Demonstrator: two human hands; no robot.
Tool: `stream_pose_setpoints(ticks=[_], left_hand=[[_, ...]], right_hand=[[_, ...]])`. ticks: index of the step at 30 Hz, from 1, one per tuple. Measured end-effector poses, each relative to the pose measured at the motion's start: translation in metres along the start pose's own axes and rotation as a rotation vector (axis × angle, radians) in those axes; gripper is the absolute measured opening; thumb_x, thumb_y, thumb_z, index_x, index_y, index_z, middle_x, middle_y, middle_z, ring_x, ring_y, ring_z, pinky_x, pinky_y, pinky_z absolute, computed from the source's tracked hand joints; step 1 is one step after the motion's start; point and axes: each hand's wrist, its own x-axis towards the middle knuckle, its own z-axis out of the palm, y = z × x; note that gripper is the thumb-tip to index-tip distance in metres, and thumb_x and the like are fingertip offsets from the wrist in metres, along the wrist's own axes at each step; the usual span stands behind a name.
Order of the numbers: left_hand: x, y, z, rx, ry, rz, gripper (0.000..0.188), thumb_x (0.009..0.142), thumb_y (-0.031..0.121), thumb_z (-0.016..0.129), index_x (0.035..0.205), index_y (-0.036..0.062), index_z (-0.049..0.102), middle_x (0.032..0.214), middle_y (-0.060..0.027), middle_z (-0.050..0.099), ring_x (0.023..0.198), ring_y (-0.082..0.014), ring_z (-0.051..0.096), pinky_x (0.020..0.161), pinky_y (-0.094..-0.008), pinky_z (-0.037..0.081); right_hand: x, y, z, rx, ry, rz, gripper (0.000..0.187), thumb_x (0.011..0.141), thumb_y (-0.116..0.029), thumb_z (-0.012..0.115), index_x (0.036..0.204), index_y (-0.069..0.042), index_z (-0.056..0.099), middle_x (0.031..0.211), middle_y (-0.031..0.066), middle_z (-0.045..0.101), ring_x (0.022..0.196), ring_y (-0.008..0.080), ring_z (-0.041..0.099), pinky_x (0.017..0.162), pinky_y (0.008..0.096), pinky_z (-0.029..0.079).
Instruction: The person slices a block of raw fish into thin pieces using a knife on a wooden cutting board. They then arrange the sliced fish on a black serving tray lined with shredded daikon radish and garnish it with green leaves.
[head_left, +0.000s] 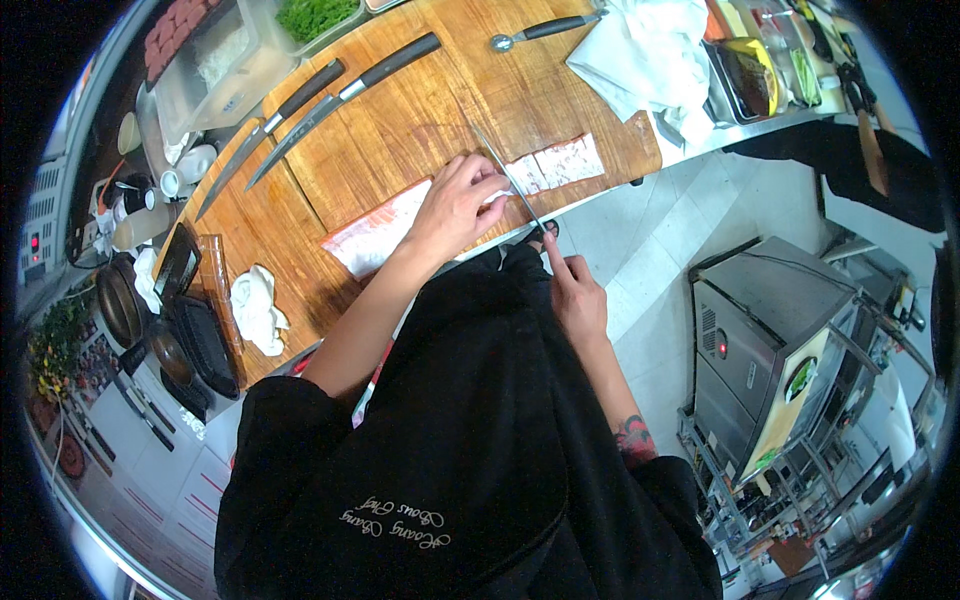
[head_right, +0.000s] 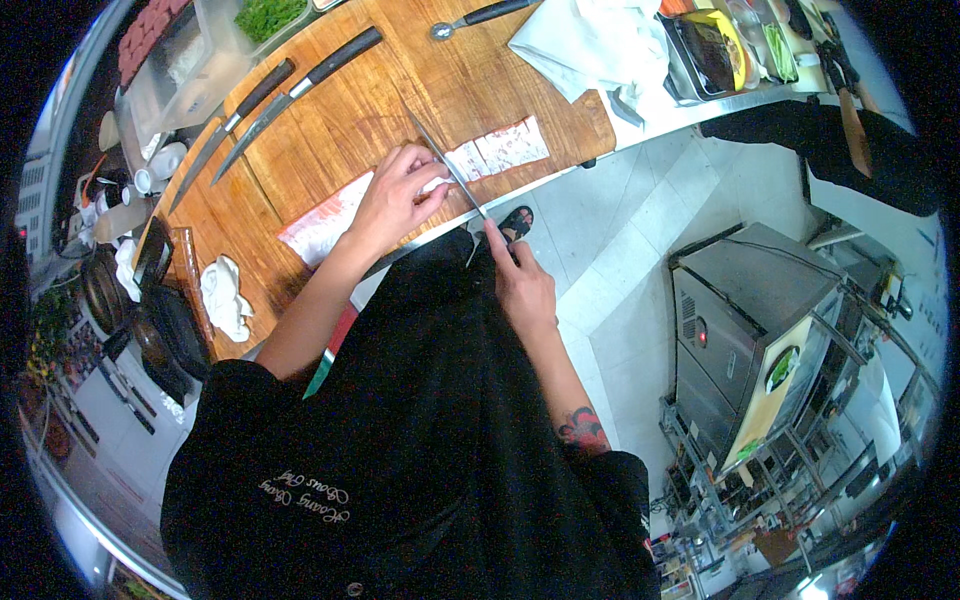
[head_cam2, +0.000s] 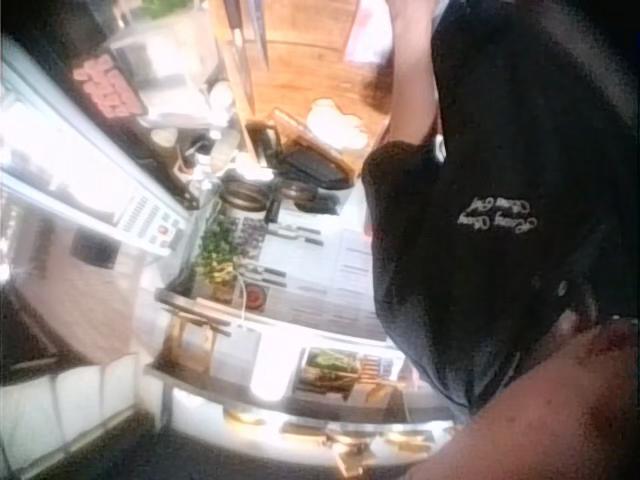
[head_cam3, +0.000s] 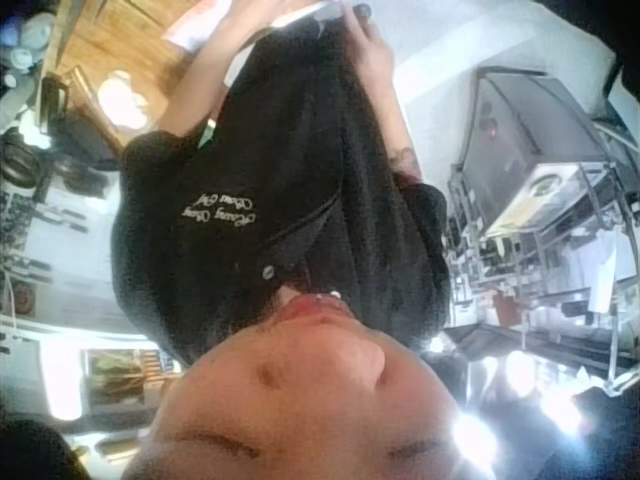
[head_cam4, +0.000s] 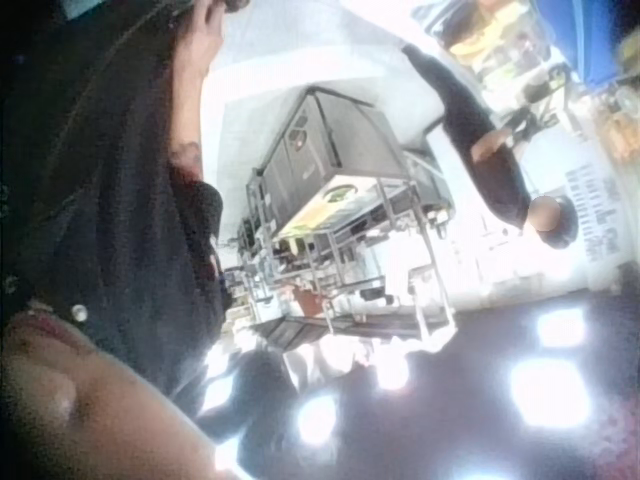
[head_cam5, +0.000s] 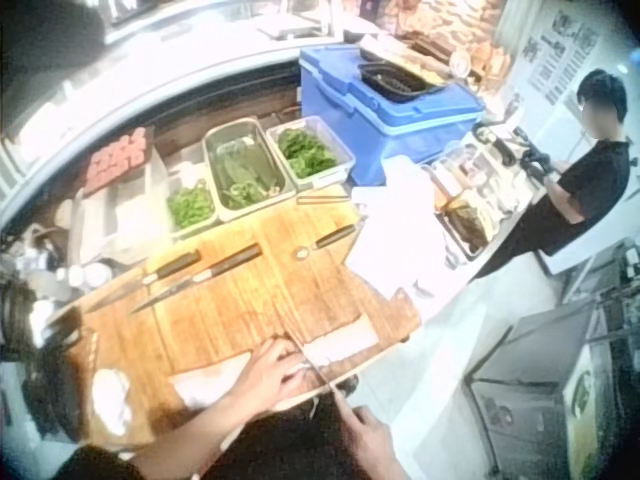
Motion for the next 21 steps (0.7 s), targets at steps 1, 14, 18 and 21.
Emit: stream_pose_setpoints(ticks=[1, 14, 18, 21], left_hand=[[0.000, 0.001, -0.001, -0.012, 0.001, -0.007, 0.018, 0.084, 0.011, 0.075, 0.100, 0.0063, 0.069, 0.101, -0.0089, 0.058, 0.099, -0.0277, 0.058, 0.088, -0.0399, 0.050], [-0.002, -0.004, 0.004, -0.020, 0.106, 0.028, 0.029, 0.081, 0.010, 0.078, 0.108, 0.0068, 0.069, 0.099, -0.0095, 0.059, 0.093, -0.0273, 0.059, 0.084, -0.0388, 0.050], [0.000, 0.001, 0.002, 0.051, 0.030, 0.017, 0.038, 0.083, 0.011, 0.076, 0.119, 0.0088, 0.067, 0.100, -0.0103, 0.059, 0.097, -0.0288, 0.059, 0.086, -0.0396, 0.050], [-0.001, 0.000, 0.003, 0.052, -0.022, -0.012, 0.042, 0.084, 0.012, 0.076, 0.124, 0.0091, 0.065, 0.102, -0.0105, 0.059, 0.099, -0.0294, 0.059, 0.088, -0.0403, 0.050]], right_hand=[[-0.004, 0.002, -0.001, -0.010, -0.028, 0.015, 0.076, 0.085, 0.000, 0.062, 0.151, -0.033, 0.046, 0.096, 0.0065, 0.061, 0.074, 0.0310, 0.067, 0.064, 0.0436, 0.059], [0.007, -0.009, 0.004, 0.039, -0.011, 0.020, 0.074, 0.087, 0.001, 0.061, 0.152, -0.030, 0.046, 0.091, 0.0096, 0.058, 0.071, 0.0319, 0.066, 0.063, 0.0447, 0.056], [-0.029, -0.006, -0.010, 0.032, -0.080, 0.113, 0.072, 0.087, 0.003, 0.062, 0.150, -0.027, 0.049, 0.086, 0.0116, 0.056, 0.071, 0.0307, 0.064, 0.065, 0.0446, 0.054], [-0.067, 0.010, -0.021, 0.019, -0.125, 0.128, 0.076, 0.086, 0.002, 0.061, 0.153, -0.031, 0.045, 0.089, 0.0105, 0.057, 0.070, 0.0307, 0.065, 0.064, 0.0445, 0.055]])
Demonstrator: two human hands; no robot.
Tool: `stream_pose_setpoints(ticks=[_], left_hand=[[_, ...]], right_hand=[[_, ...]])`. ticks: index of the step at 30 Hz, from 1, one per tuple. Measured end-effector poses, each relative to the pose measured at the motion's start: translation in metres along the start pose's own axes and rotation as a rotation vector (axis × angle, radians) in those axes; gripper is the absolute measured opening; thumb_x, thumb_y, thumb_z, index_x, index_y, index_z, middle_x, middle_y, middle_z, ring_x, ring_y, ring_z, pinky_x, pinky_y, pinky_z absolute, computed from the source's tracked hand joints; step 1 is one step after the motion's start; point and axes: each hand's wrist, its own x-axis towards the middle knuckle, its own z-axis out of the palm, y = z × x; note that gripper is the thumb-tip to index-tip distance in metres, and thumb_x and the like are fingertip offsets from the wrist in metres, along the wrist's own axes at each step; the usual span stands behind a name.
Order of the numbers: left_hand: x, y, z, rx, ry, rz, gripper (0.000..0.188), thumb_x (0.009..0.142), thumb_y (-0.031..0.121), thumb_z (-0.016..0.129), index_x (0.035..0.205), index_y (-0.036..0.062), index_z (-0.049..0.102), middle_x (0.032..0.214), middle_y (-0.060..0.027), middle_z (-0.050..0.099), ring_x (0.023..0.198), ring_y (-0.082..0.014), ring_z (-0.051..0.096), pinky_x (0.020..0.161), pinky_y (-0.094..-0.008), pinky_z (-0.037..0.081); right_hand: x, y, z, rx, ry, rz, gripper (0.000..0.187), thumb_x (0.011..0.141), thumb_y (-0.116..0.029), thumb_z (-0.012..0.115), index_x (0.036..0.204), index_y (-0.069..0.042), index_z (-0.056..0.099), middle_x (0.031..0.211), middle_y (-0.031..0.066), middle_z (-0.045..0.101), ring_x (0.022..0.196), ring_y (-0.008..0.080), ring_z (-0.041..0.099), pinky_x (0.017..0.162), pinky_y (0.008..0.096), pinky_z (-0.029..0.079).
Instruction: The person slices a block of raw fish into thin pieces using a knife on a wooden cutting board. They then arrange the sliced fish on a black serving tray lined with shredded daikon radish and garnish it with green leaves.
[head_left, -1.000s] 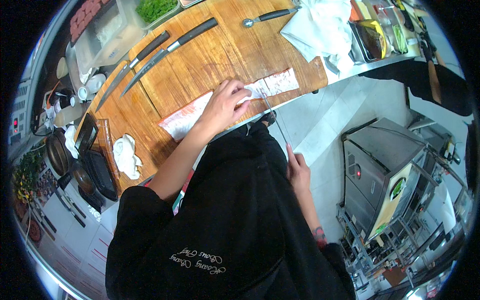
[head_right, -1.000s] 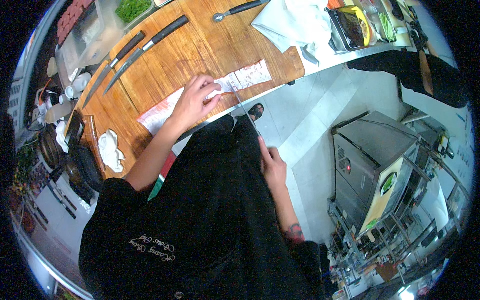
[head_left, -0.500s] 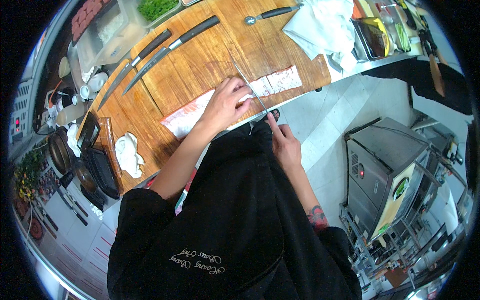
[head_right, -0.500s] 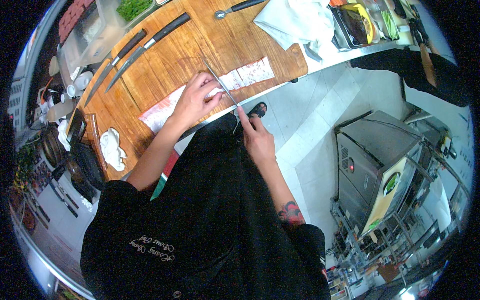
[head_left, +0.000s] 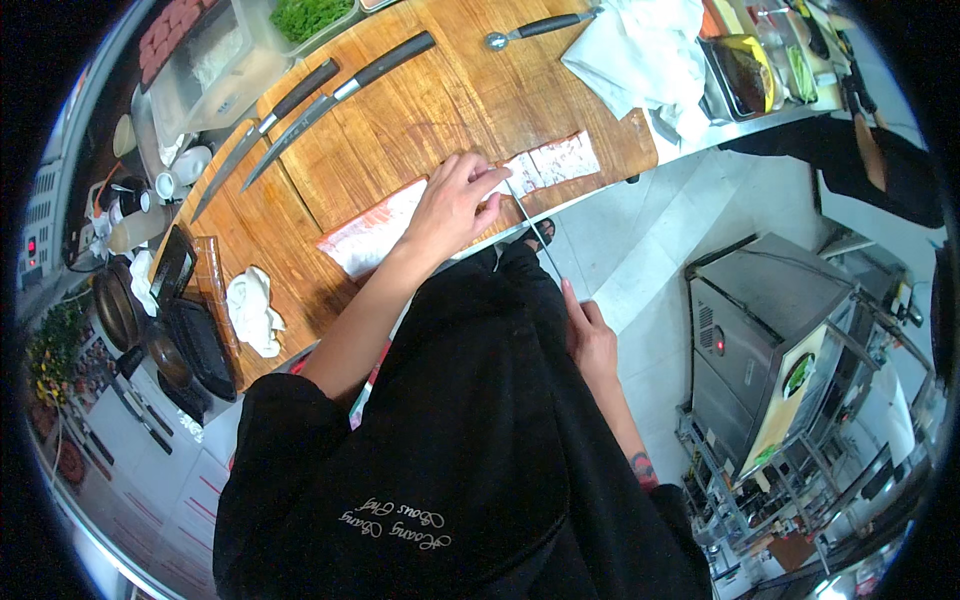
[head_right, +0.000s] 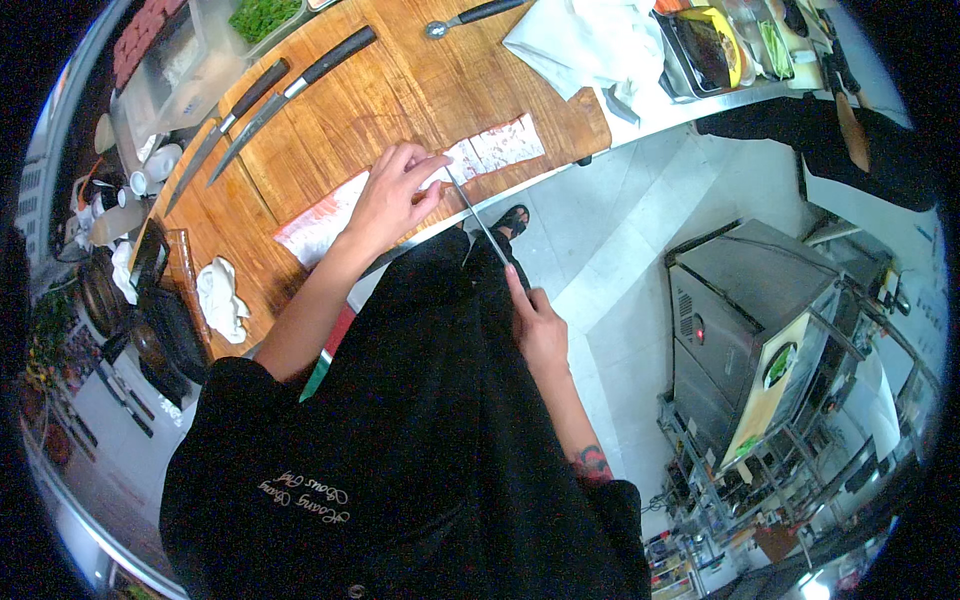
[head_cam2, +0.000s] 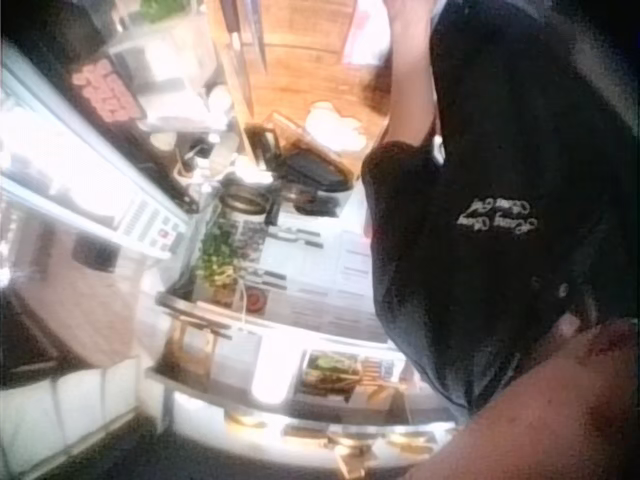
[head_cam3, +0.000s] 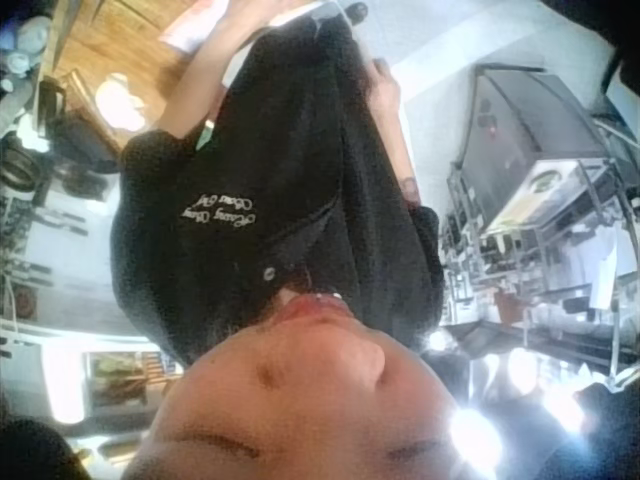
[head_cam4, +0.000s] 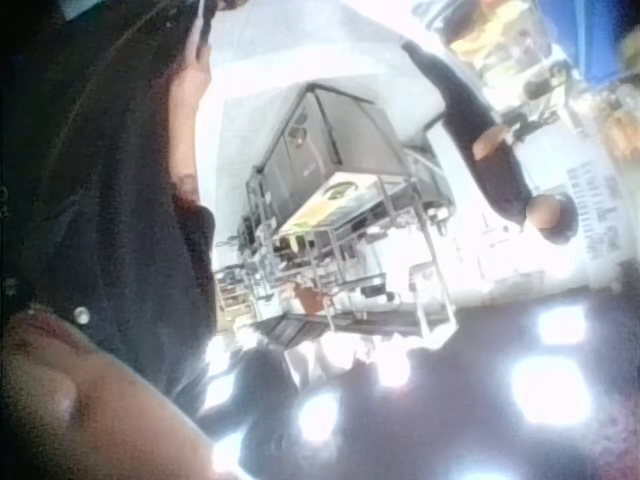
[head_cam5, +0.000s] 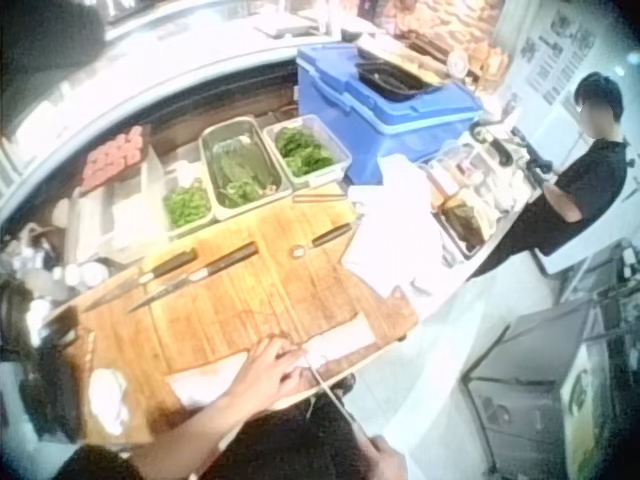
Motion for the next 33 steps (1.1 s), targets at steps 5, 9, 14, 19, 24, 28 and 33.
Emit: stream_pose_setpoints(ticks=[5, 9, 14, 19, 24, 28, 33], left_hand=[[-0.003, 0.000, -0.011, -0.066, 0.060, -0.010, 0.029, 0.083, 0.012, 0.077, 0.110, 0.0061, 0.068, 0.104, -0.0100, 0.058, 0.098, -0.0287, 0.058, 0.087, -0.0396, 0.050], [-0.011, -0.004, -0.013, -0.049, 0.040, -0.005, 0.023, 0.081, 0.012, 0.078, 0.100, 0.0049, 0.067, 0.102, -0.0099, 0.058, 0.097, -0.0287, 0.058, 0.086, -0.0393, 0.050], [-0.011, -0.004, -0.009, -0.031, 0.047, 0.025, 0.024, 0.081, 0.011, 0.078, 0.102, 0.0052, 0.067, 0.101, -0.0094, 0.057, 0.094, -0.0282, 0.057, 0.084, -0.0392, 0.049], [-0.012, -0.004, -0.012, -0.046, 0.011, -0.042, 0.019, 0.084, 0.012, 0.075, 0.101, 0.0057, 0.069, 0.102, -0.0091, 0.058, 0.100, -0.0284, 0.058, 0.089, -0.0398, 0.050], [-0.012, -0.007, -0.014, -0.076, 0.040, 0.015, 0.020, 0.083, 0.011, 0.078, 0.100, 0.0049, 0.069, 0.098, -0.0092, 0.059, 0.093, -0.0282, 0.059, 0.082, -0.0395, 0.051], [-0.012, -0.009, -0.010, -0.070, 0.064, 0.030, 0.020, 0.082, 0.011, 0.077, 0.099, 0.0050, 0.069, 0.097, -0.0094, 0.060, 0.093, -0.0289, 0.059, 0.082, -0.0400, 0.051], [-0.012, -0.011, -0.008, -0.040, 0.099, 0.038, 0.030, 0.082, 0.010, 0.077, 0.109, 0.0065, 0.067, 0.101, -0.0107, 0.062, 0.097, -0.0314, 0.060, 0.087, -0.0407, 0.051]], right_hand=[[-0.039, 0.027, -0.016, 0.042, -0.020, 0.037, 0.075, 0.086, 0.002, 0.062, 0.152, -0.032, 0.047, 0.090, 0.0096, 0.059, 0.070, 0.0293, 0.064, 0.064, 0.0437, 0.055], [0.008, -0.003, -0.010, 0.047, 0.071, -0.058, 0.074, 0.087, 0.001, 0.062, 0.151, -0.031, 0.048, 0.092, 0.0097, 0.060, 0.071, 0.0308, 0.065, 0.065, 0.0436, 0.056], [0.071, -0.035, 0.010, 0.032, 0.112, -0.136, 0.072, 0.087, 0.000, 0.061, 0.151, -0.031, 0.047, 0.095, 0.0092, 0.061, 0.074, 0.0325, 0.067, 0.065, 0.0448, 0.058], [0.062, -0.030, 0.009, 0.022, 0.078, -0.143, 0.072, 0.087, 0.000, 0.062, 0.151, -0.029, 0.047, 0.094, 0.0092, 0.060, 0.073, 0.0321, 0.066, 0.065, 0.0444, 0.058], [0.078, -0.044, 0.010, 0.044, 0.105, -0.204, 0.074, 0.087, 0.000, 0.060, 0.153, -0.030, 0.044, 0.094, 0.0100, 0.057, 0.071, 0.0321, 0.066, 0.063, 0.0448, 0.058], [0.087, -0.047, 0.019, 0.039, 0.115, -0.178, 0.076, 0.086, 0.001, 0.060, 0.154, -0.030, 0.043, 0.093, 0.0102, 0.057, 0.071, 0.0320, 0.066, 0.062, 0.0450, 0.057], [0.062, -0.039, 0.017, 0.020, 0.084, -0.131, 0.077, 0.086, 0.002, 0.059, 0.154, -0.030, 0.043, 0.092, 0.0104, 0.057, 0.070, 0.0325, 0.065, 0.061, 0.0453, 0.056]])
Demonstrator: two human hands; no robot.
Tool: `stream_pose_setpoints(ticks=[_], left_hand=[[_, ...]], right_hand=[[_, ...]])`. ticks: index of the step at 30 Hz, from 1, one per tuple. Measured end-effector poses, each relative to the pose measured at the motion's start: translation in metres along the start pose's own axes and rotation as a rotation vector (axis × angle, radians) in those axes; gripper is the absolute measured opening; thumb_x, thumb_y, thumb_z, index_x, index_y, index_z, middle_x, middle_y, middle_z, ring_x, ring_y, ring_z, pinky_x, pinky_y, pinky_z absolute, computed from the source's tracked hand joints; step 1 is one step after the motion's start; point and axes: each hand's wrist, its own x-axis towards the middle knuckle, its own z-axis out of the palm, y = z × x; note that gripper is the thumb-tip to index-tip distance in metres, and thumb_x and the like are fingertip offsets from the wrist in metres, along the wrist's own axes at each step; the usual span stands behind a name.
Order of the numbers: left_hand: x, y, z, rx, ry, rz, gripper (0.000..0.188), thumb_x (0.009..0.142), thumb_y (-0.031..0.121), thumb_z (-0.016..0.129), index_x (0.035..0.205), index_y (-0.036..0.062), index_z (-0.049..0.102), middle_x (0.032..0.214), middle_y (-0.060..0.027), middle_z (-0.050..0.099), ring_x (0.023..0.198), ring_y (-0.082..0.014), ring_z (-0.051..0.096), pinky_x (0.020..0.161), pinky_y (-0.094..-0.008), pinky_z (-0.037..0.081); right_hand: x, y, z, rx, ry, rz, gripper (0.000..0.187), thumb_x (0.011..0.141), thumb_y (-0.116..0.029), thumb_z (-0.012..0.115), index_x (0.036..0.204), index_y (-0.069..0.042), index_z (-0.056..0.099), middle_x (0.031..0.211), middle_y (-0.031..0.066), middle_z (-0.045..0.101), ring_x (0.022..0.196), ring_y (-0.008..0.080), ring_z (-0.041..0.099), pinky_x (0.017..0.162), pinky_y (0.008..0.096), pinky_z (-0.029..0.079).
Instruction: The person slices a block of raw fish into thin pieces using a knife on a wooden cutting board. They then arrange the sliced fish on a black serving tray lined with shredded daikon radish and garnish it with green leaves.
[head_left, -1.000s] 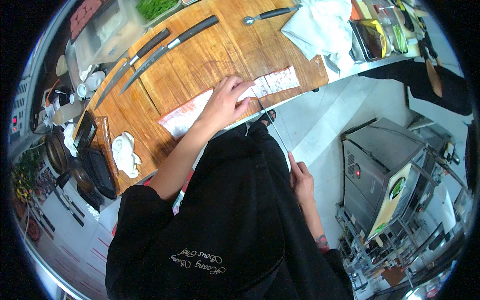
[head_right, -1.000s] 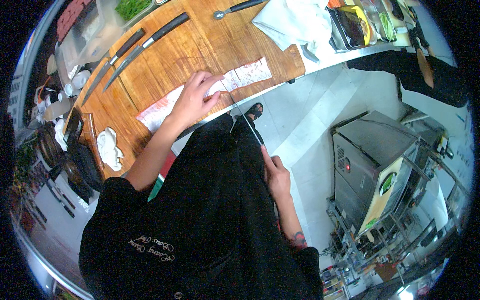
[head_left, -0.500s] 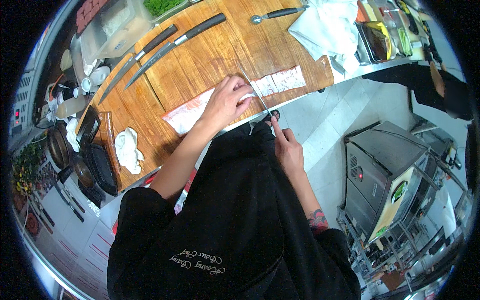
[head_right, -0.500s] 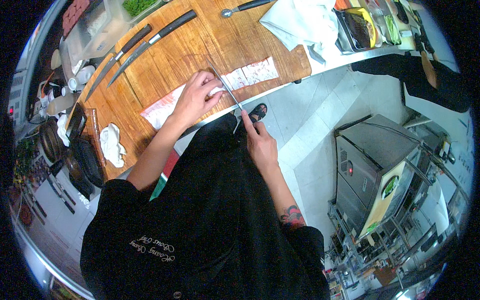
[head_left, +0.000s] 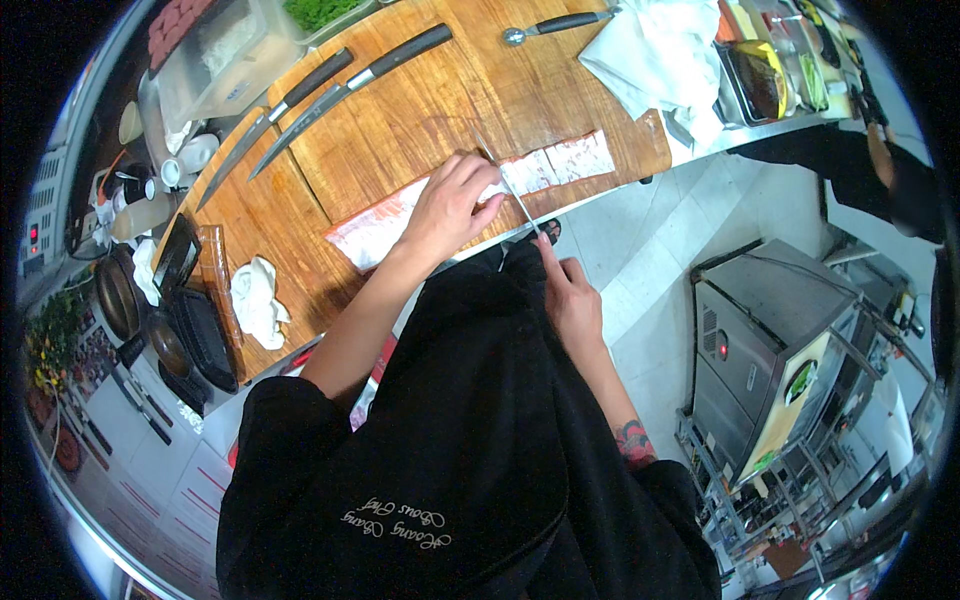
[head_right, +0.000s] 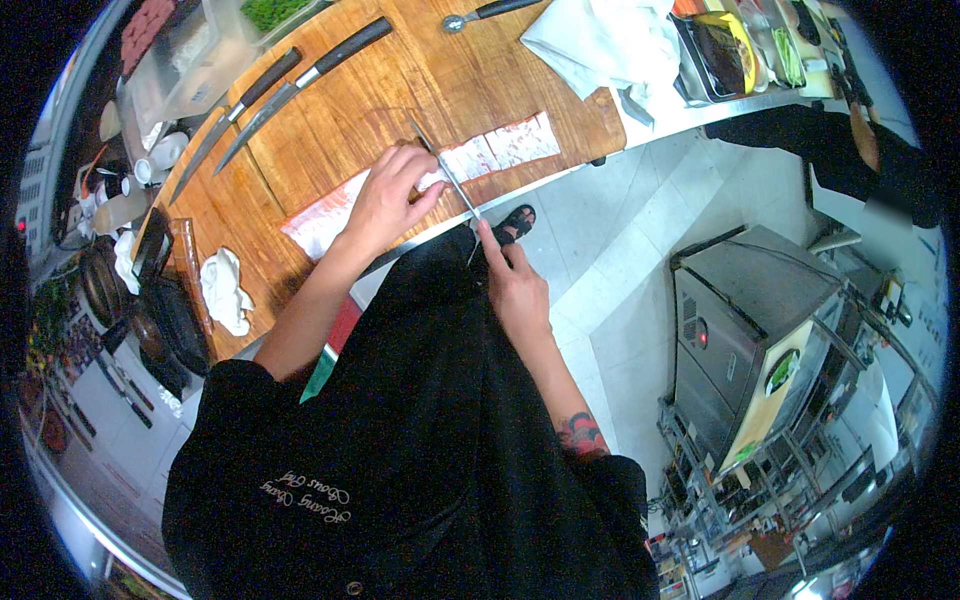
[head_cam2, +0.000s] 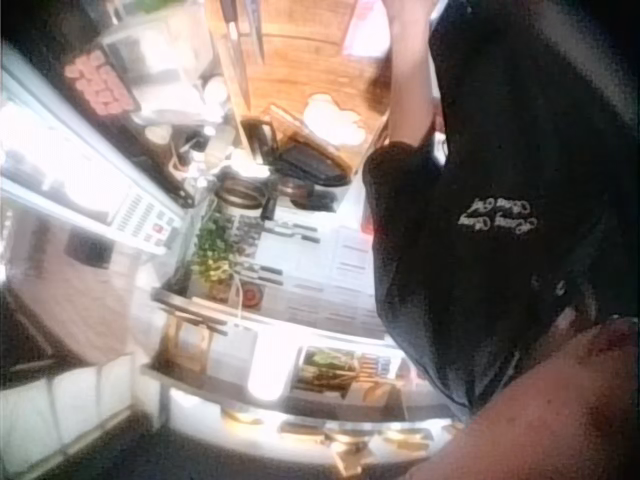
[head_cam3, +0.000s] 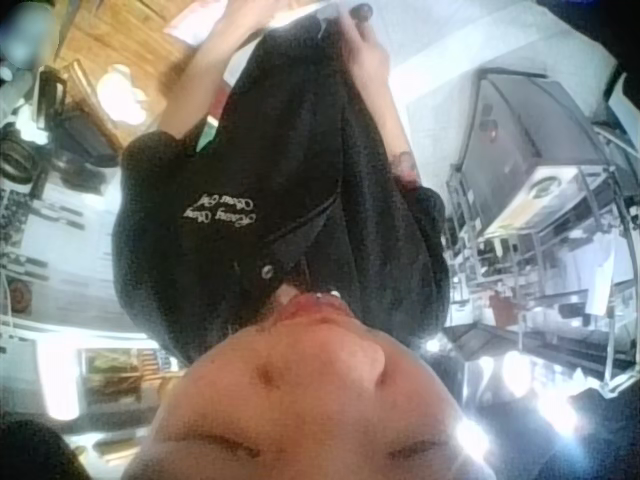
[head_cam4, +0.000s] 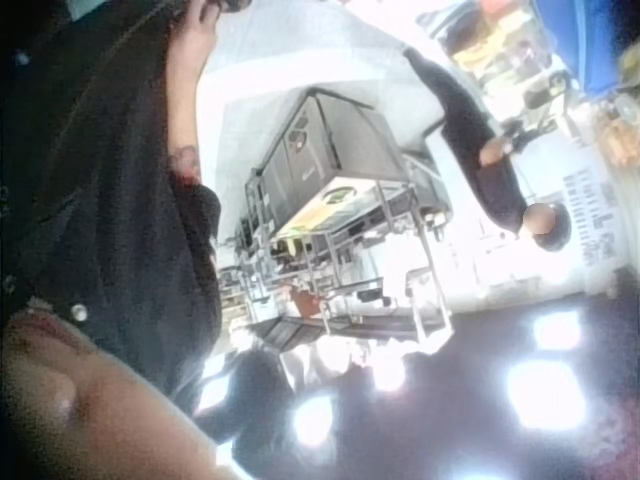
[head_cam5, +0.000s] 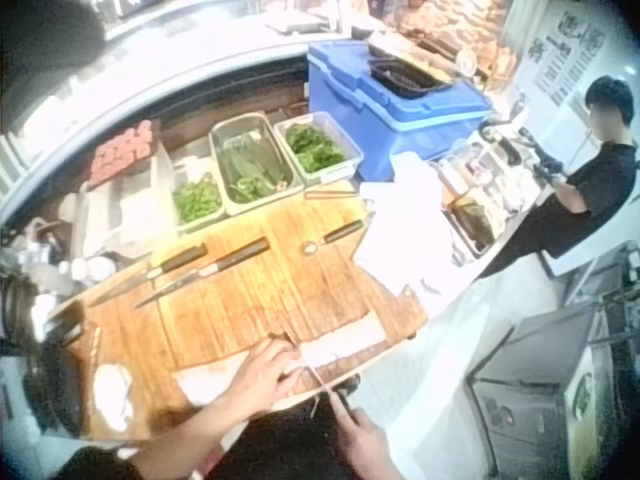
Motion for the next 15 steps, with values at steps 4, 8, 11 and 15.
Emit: stream_pose_setpoints(ticks=[4, 8, 11, 15], left_hand=[[0.002, 0.008, -0.004, 0.040, -0.052, -0.043, 0.035, 0.083, 0.012, 0.076, 0.116, 0.0047, 0.064, 0.106, -0.0124, 0.062, 0.104, -0.0322, 0.059, 0.091, -0.0415, 0.049], [0.004, 0.013, -0.010, 0.044, -0.032, -0.143, 0.043, 0.082, 0.019, 0.077, 0.120, 0.0051, 0.061, 0.109, -0.0125, 0.063, 0.108, -0.0329, 0.058, 0.095, -0.0453, 0.046], [0.008, 0.012, -0.013, 0.100, -0.103, -0.231, 0.048, 0.080, 0.024, 0.079, 0.121, 0.0073, 0.060, 0.109, -0.0115, 0.065, 0.106, -0.0332, 0.059, 0.097, -0.0477, 0.042], [0.017, 0.014, -0.019, 0.004, -0.295, -0.458, 0.030, 0.079, 0.024, 0.080, 0.103, 0.0096, 0.067, 0.097, -0.0065, 0.068, 0.097, -0.0276, 0.062, 0.094, -0.0427, 0.037]], right_hand=[[-0.037, 0.012, -0.008, -0.011, -0.075, 0.076, 0.080, 0.084, 0.003, 0.061, 0.154, -0.031, 0.042, 0.090, 0.0101, 0.058, 0.069, 0.0326, 0.064, 0.062, 0.0455, 0.056], [-0.082, 0.028, -0.034, 0.037, -0.130, 0.143, 0.077, 0.085, 0.003, 0.061, 0.152, -0.031, 0.046, 0.089, 0.0121, 0.057, 0.068, 0.0327, 0.063, 0.063, 0.0463, 0.053], [-0.117, 0.054, -0.058, 0.112, -0.122, 0.131, 0.067, 0.089, 0.004, 0.059, 0.150, -0.023, 0.050, 0.083, 0.0139, 0.056, 0.068, 0.0310, 0.061, 0.067, 0.0414, 0.053], [-0.110, 0.076, -0.092, 0.120, 0.040, 0.202, 0.051, 0.097, -0.004, 0.059, 0.147, -0.008, 0.051, 0.079, 0.0113, 0.060, 0.067, 0.0212, 0.058, 0.068, 0.0334, 0.050]])
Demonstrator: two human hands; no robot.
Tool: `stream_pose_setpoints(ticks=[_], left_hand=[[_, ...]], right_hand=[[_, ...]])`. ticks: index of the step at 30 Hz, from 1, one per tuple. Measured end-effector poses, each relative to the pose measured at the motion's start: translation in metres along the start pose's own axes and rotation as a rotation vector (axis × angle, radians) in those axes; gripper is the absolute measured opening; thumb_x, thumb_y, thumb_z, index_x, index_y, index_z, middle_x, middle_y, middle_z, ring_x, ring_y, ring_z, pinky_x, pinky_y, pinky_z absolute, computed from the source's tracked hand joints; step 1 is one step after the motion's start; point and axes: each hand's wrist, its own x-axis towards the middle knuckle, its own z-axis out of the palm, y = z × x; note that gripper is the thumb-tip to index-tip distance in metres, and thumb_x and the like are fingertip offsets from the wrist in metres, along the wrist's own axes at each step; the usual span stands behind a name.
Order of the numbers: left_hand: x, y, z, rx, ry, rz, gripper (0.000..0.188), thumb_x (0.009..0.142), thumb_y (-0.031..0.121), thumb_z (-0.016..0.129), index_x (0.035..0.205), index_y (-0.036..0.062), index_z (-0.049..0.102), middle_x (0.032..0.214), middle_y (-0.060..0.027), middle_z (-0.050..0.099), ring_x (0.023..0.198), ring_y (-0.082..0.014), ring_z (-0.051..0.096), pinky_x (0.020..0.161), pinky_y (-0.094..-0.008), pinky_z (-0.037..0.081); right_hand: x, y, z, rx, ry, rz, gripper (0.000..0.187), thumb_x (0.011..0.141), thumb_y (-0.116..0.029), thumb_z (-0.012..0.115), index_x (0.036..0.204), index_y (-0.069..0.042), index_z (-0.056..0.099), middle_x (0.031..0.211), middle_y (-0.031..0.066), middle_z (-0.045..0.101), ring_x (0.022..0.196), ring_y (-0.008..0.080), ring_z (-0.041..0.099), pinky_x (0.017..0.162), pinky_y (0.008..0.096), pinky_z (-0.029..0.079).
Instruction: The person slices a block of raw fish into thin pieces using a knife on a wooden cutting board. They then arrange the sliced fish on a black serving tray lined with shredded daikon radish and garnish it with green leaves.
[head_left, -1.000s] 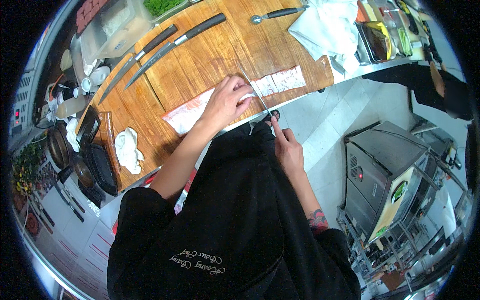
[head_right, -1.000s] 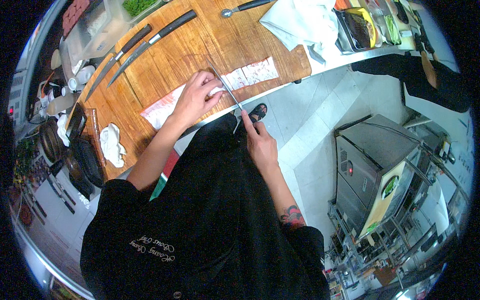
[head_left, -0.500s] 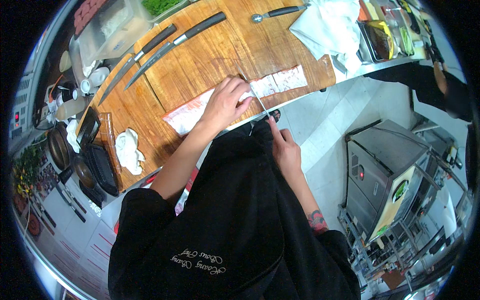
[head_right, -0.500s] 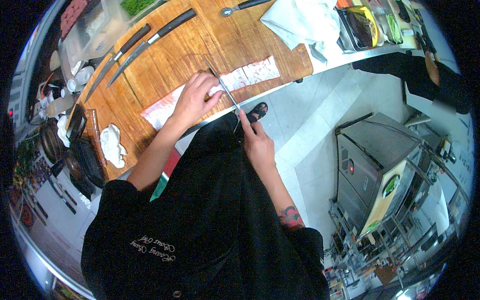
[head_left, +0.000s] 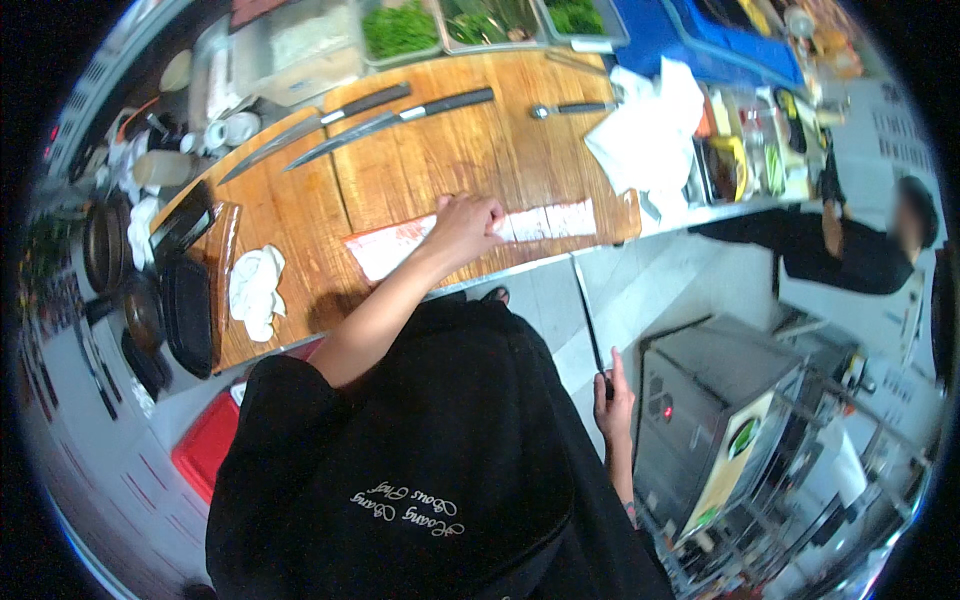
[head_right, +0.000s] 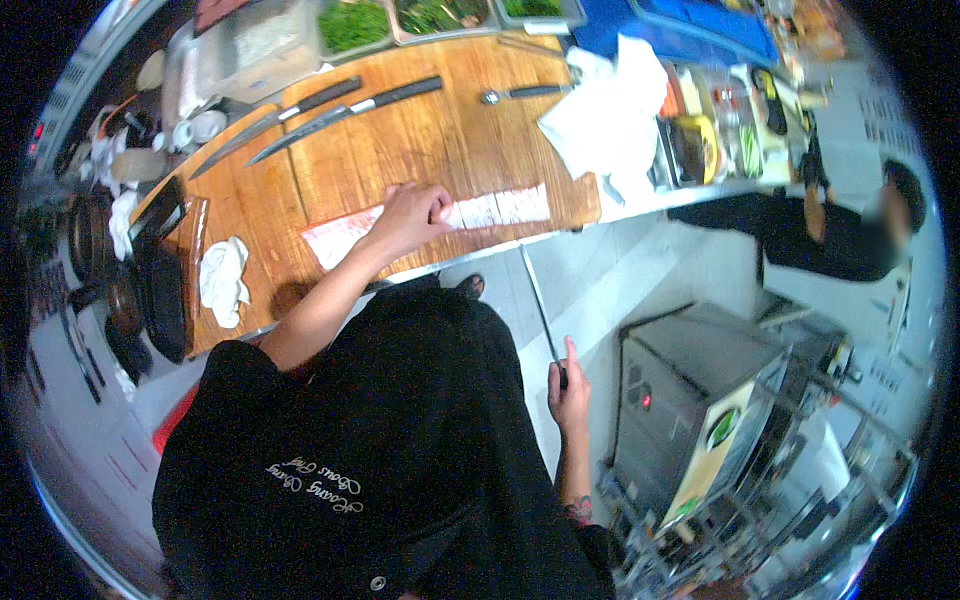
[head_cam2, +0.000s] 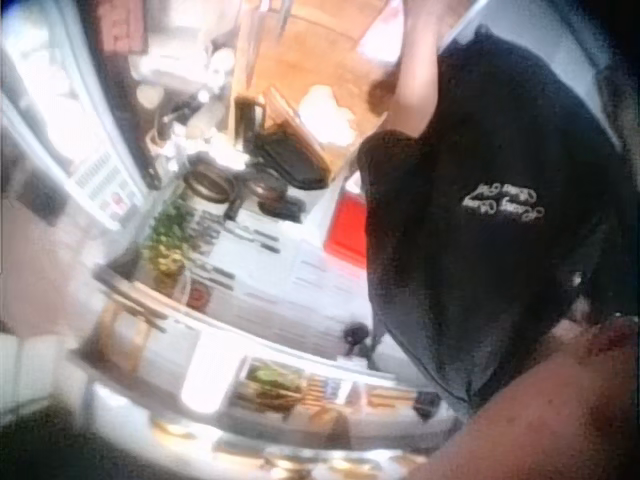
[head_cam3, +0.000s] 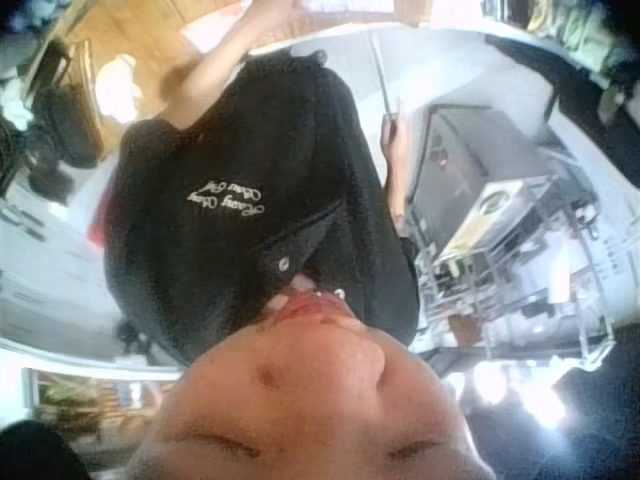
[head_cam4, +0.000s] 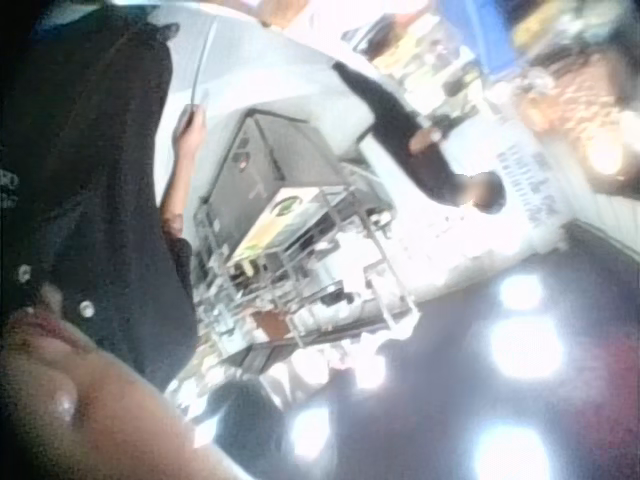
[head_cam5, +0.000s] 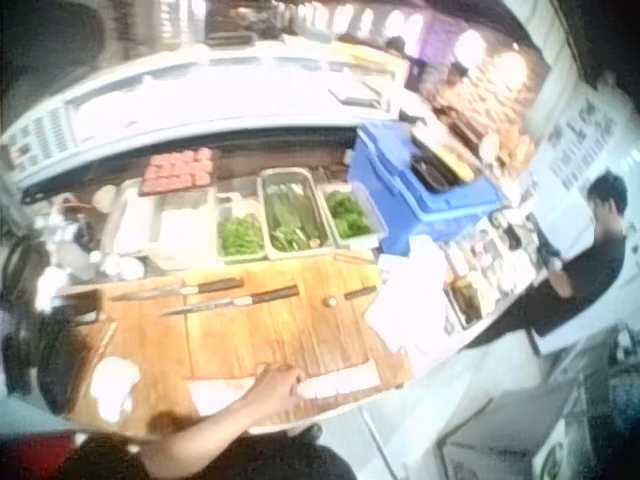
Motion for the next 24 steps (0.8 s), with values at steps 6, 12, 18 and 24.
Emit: stream_pose_setpoints(ticks=[6, 12, 18, 24], left_hand=[[-0.031, -0.018, 0.018, -0.038, 0.179, 0.389, 0.015, 0.084, 0.020, 0.076, 0.093, 0.0133, 0.067, 0.081, -0.0033, 0.066, 0.091, -0.0249, 0.062, 0.100, -0.0467, 0.031], [-0.098, -0.054, -0.015, -0.217, 0.446, 0.123, 0.025, 0.080, 0.017, 0.081, 0.095, 0.0067, 0.064, 0.094, -0.0100, 0.066, 0.091, -0.0329, 0.064, 0.088, -0.0421, 0.049], [-0.080, -0.075, -0.047, -0.112, 0.299, -0.087, 0.047, 0.074, 0.031, 0.086, 0.108, 0.0061, 0.064, 0.102, -0.0128, 0.068, 0.094, -0.0302, 0.066, 0.087, -0.0433, 0.051], [-0.053, -0.110, -0.049, -0.112, -0.070, -0.200, 0.049, 0.072, 0.038, 0.084, 0.104, 0.0045, 0.068, 0.088, -0.0138, 0.070, 0.082, -0.0295, 0.067, 0.071, -0.0403, 0.052]], right_hand=[[0.130, -0.024, -0.034, -0.106, 0.092, -0.247, 0.042, 0.096, -0.006, 0.060, 0.137, -0.006, 0.054, 0.083, 0.0150, 0.065, 0.074, 0.0340, 0.067, 0.068, 0.0408, 0.053], [0.233, -0.084, -0.019, -0.180, -0.080, -0.490, 0.029, 0.094, -0.011, 0.064, 0.122, -0.009, 0.058, 0.088, 0.0141, 0.069, 0.077, 0.0341, 0.070, 0.066, 0.0436, 0.055], [0.315, -0.111, 0.021, -0.193, -0.172, -0.839, 0.020, 0.091, -0.017, 0.070, 0.103, -0.008, 0.056, 0.089, 0.0150, 0.068, 0.078, 0.0375, 0.069, 0.065, 0.0466, 0.055], [0.365, -0.134, 0.054, -0.162, -0.312, -1.040, 0.021, 0.086, -0.013, 0.072, 0.097, -0.007, 0.056, 0.084, 0.0189, 0.063, 0.078, 0.0405, 0.064, 0.068, 0.0469, 0.052]])
